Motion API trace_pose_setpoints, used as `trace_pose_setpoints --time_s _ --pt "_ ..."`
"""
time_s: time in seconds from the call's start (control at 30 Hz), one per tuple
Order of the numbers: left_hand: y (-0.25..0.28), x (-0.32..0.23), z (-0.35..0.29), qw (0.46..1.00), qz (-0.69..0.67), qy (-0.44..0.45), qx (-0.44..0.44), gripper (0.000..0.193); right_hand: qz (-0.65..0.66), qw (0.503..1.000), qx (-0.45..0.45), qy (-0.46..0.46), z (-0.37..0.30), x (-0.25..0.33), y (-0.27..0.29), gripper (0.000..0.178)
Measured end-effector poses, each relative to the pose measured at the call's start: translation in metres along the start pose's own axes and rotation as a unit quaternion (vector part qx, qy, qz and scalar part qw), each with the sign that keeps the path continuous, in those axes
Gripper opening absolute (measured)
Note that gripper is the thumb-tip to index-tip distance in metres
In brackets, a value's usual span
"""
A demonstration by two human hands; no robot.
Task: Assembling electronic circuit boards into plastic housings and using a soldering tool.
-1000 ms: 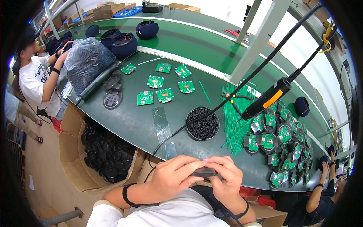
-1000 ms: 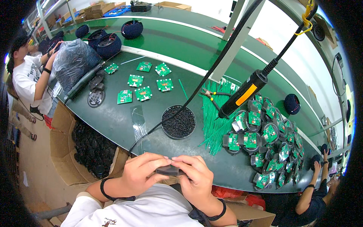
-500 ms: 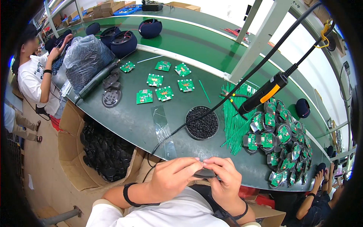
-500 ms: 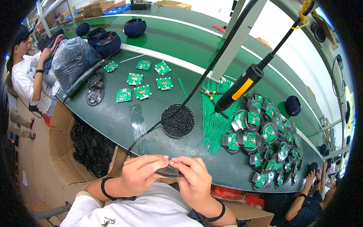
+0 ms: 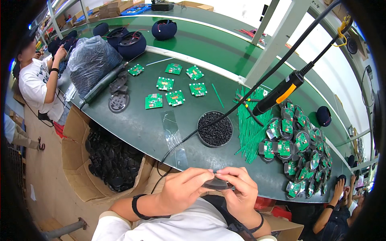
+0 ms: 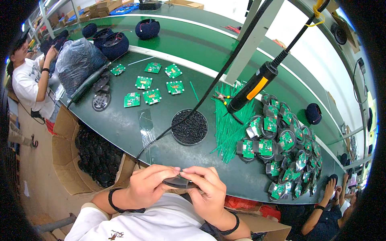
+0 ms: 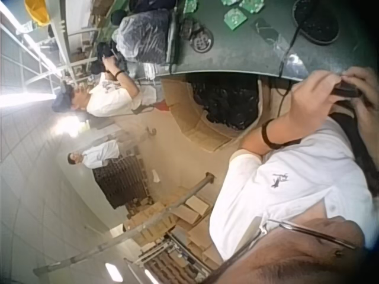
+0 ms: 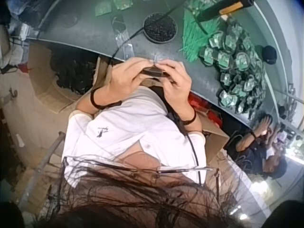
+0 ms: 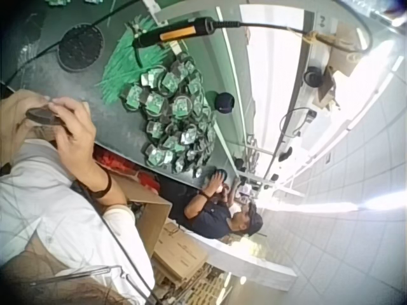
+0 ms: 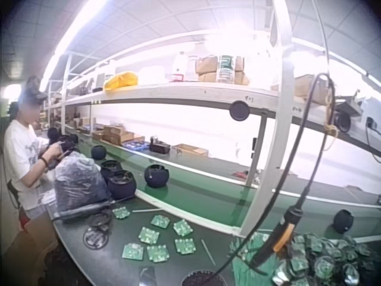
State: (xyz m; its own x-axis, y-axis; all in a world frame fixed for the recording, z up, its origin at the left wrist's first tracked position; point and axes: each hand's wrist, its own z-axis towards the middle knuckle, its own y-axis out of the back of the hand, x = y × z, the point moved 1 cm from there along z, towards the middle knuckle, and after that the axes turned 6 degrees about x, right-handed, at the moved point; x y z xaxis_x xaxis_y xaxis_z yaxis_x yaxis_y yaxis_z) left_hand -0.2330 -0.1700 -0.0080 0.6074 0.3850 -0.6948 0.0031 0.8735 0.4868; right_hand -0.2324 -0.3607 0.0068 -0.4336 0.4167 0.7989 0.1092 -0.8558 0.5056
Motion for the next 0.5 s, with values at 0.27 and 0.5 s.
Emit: trace_pose_setpoints --time_s 0.27,0.5 --pt "-0.003 0.002 0.000 1.000 -0.012 -0.018 -0.016 0.041 -0.065 0.998 -0.019 0.015 0.000 0.010 -0.001 0.041" --pt "-0.001 0.000 -0.002 1.000 -0.007 0.006 -0.006 0.029 0.111 0.992 -0.034 -0.053 -0.006 -0.006 -0.004 0.041"
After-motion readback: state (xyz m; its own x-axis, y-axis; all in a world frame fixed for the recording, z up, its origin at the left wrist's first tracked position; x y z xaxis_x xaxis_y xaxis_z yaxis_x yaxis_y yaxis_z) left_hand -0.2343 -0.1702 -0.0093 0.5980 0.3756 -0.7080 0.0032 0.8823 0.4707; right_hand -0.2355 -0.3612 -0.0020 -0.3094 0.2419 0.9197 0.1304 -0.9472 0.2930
